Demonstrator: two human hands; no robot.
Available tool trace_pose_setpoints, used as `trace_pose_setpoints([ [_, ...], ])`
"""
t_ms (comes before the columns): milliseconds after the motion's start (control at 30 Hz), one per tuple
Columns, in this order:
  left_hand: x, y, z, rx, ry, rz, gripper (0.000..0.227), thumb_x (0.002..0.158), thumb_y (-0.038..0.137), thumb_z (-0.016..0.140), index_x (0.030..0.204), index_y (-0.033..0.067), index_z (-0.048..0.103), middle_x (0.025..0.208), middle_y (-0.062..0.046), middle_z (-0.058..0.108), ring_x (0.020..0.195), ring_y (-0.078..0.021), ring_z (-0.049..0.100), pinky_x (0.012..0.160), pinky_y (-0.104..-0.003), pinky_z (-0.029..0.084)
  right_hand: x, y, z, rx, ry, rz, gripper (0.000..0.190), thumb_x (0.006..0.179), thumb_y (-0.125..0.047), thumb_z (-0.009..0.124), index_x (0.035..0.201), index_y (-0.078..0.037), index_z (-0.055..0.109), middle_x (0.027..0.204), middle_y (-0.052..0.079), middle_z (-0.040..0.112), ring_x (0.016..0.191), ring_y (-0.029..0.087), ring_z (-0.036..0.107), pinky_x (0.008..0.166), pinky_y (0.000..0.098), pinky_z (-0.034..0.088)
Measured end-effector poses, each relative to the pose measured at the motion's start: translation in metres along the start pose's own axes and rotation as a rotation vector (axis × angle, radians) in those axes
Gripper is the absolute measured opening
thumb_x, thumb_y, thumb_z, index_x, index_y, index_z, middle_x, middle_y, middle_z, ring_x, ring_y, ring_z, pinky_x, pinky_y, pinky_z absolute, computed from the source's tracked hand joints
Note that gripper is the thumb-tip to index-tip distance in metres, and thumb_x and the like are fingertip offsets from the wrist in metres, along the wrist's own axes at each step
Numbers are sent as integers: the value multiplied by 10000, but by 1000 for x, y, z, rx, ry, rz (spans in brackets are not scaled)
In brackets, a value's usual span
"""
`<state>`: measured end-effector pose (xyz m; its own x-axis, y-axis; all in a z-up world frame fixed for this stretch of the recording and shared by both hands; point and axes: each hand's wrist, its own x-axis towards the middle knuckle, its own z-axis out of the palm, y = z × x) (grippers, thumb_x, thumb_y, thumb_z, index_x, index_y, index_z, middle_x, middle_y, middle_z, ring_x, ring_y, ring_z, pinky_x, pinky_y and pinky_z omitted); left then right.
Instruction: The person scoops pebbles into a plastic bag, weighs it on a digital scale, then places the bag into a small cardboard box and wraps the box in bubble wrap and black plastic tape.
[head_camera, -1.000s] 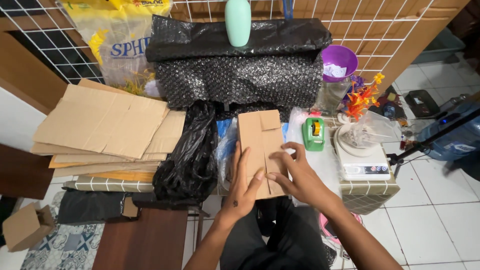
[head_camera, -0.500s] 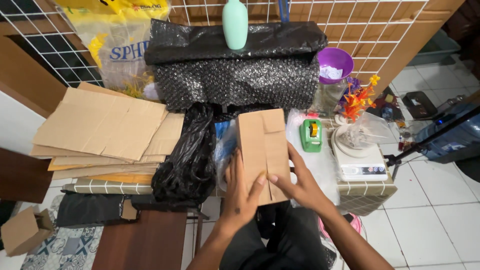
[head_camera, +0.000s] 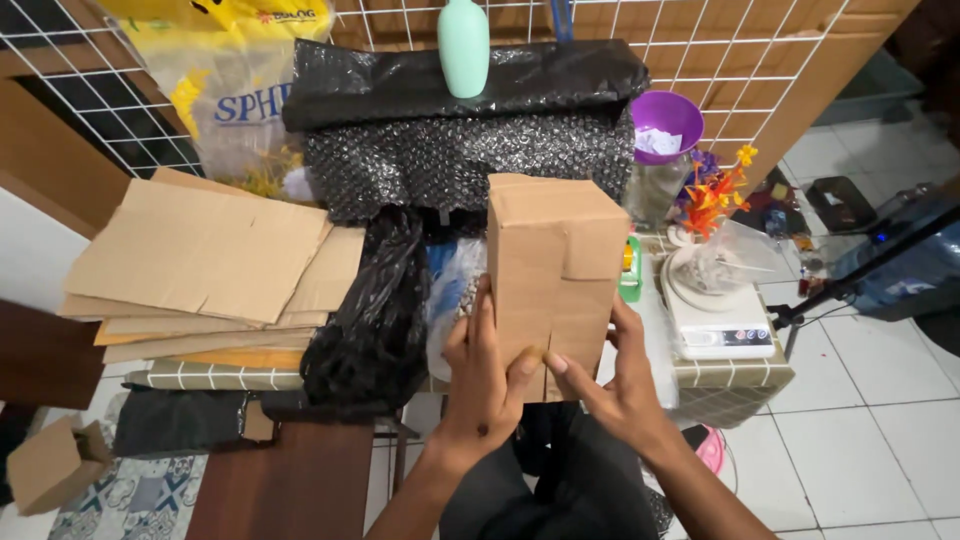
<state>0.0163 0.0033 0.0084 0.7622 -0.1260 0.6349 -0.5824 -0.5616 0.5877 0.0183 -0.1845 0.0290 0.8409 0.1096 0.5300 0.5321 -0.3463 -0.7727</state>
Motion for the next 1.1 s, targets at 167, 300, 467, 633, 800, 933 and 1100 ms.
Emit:
trace_pose_setpoints([
  [167,7,-1,-18,-117,-38,30,799,1078,562,318,1572,-14,65,1663,-261,135,1588,-394,104,1249,-527,122,7,-12,-11,92,-31,-68,800,884,-171,740,1526,-59,276,1598,172,351,1463,270,419,1114,430,470],
  [300,16,1,-29,-465,69,138,638,1107,579,382,1491,87,249,1557,-170,200,1511,-310,248,1280,-492,241,2,18,-19,-88,62,-365,601,884,-25,704,1354,-72,332,1468,220,411,1421,346,408,1196,471,336],
  [467,12,-9,-32,-700,161,-81,669,1075,577,147,1365,46,432,1424,-172,490,1261,-265,556,1045,-413,486,1,42,-22,272,121,-188,356,978,-71,582,1306,-64,444,1345,171,537,1277,267,542,1101,417,432],
  [633,12,-22,-18,-844,265,-287,677,1082,563,336,1211,-89,464,1171,-258,591,1159,-323,595,1025,-402,465,2,116,-16,673,153,39,529,985,-114,469,1501,-38,379,1158,150,635,982,213,655,857,414,555],
  [800,3,-58,-2,-602,-38,-378,765,1021,645,196,1458,36,347,1060,-125,544,797,-200,453,757,-355,444,17,92,-10,221,77,224,510,1085,-385,373,1369,-41,621,1211,183,652,1132,243,594,1016,421,458],
  [933,-2,-79,12,-552,-42,-416,695,1020,617,275,1460,84,352,1139,-118,523,945,-253,508,830,-378,459,20,104,0,207,18,254,541,1091,-445,335,1303,-69,662,1127,130,684,1063,199,579,991,392,453],
  [1100,2,-69,6,-404,-10,-545,832,842,489,810,1436,94,382,1145,-157,557,1112,-368,574,931,-479,483,21,113,6,405,-26,504,442,980,-243,621,1373,-46,579,1208,165,667,1116,269,610,1035,480,467],
])
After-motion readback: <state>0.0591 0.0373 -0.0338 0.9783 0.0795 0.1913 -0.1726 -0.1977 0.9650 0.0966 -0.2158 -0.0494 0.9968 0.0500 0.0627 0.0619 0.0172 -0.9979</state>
